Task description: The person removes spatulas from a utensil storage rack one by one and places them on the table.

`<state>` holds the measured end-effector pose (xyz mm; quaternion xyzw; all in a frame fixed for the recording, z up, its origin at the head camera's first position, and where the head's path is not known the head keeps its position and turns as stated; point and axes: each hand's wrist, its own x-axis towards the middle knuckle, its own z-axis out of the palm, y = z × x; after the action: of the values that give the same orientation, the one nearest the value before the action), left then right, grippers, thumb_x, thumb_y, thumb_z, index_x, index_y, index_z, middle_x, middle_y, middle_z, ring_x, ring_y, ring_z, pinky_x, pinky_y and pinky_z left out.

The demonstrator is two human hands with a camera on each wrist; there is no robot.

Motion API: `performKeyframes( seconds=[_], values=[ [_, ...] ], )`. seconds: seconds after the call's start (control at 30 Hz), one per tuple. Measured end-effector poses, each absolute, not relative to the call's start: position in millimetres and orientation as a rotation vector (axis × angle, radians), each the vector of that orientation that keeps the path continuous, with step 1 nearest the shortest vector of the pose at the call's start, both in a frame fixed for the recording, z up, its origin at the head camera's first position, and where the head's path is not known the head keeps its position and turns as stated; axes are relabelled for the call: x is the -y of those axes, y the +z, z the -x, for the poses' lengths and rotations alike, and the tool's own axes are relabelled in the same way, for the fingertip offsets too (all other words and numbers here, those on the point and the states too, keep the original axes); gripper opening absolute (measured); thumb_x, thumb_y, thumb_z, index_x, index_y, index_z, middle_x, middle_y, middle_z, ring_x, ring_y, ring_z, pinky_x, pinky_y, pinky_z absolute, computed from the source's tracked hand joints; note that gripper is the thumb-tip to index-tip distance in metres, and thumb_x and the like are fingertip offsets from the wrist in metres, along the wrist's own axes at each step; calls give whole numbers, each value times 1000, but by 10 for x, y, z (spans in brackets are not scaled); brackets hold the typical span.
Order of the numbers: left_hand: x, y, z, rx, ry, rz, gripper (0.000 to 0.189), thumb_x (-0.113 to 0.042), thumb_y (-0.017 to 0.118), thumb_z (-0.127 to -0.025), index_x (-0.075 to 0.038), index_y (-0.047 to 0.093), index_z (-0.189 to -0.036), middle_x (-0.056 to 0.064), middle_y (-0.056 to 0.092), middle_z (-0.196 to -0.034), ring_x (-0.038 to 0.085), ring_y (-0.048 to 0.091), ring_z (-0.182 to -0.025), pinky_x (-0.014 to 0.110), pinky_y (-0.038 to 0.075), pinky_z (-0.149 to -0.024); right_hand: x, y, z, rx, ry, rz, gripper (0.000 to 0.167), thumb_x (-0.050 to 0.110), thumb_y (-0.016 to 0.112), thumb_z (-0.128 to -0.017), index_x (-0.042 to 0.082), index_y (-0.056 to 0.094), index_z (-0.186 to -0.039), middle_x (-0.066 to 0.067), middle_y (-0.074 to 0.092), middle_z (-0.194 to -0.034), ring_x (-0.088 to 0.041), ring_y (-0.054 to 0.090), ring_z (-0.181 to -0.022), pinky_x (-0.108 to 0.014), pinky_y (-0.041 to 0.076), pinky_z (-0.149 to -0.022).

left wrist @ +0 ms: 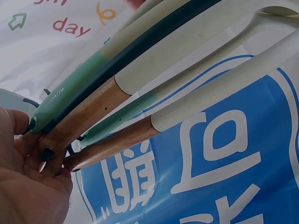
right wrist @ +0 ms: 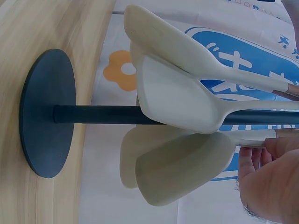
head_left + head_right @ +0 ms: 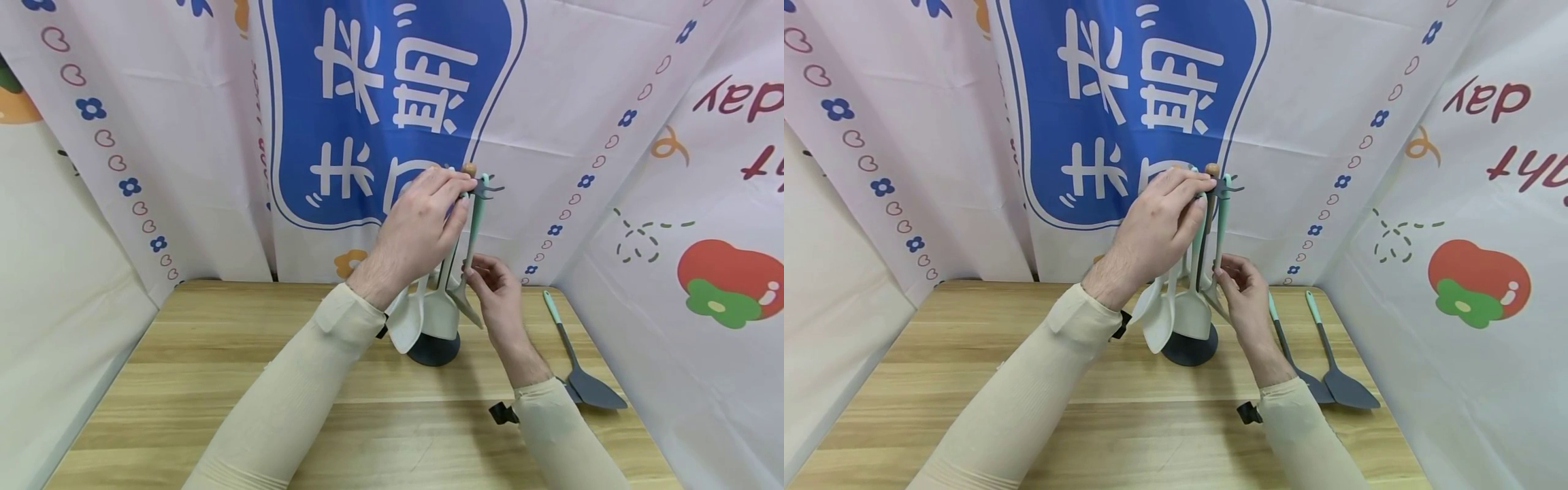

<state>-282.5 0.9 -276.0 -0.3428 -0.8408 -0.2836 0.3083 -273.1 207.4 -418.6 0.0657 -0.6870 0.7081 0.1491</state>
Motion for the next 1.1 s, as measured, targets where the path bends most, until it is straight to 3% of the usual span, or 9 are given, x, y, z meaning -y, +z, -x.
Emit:
performKeyframes(
  seconds=[0.17,0.63,1.1],
  values=[
    [-9,-2761,2824,2224,-752,906,42,-25,51,-125,-11,71,-160,7,72,-163,27,62,-160,40,34,-149,-2088,-4194,2740,1956,2033,-190,27,-2,69,-116,-1,70,-143,14,78,-116,-6,74,-112,-18,65,-103],
    [-10,-2759,2826,2223,-745,907,42,-24,50,-125,-10,71,-160,7,73,-162,27,62,-158,41,39,-147,-2151,-4150,2734,1986,1931,-210,28,-1,68,-116,-8,69,-144,18,78,-114,-5,73,-105,-17,63,-99],
    [-21,-2760,2828,2223,-749,900,42,-24,51,-125,-11,72,-159,7,73,-162,27,62,-158,41,40,-146,-2215,-4135,2735,1962,1923,-149,27,2,67,-117,-3,70,-143,16,75,-115,-3,73,-107,-15,62,-98]
  ],
)
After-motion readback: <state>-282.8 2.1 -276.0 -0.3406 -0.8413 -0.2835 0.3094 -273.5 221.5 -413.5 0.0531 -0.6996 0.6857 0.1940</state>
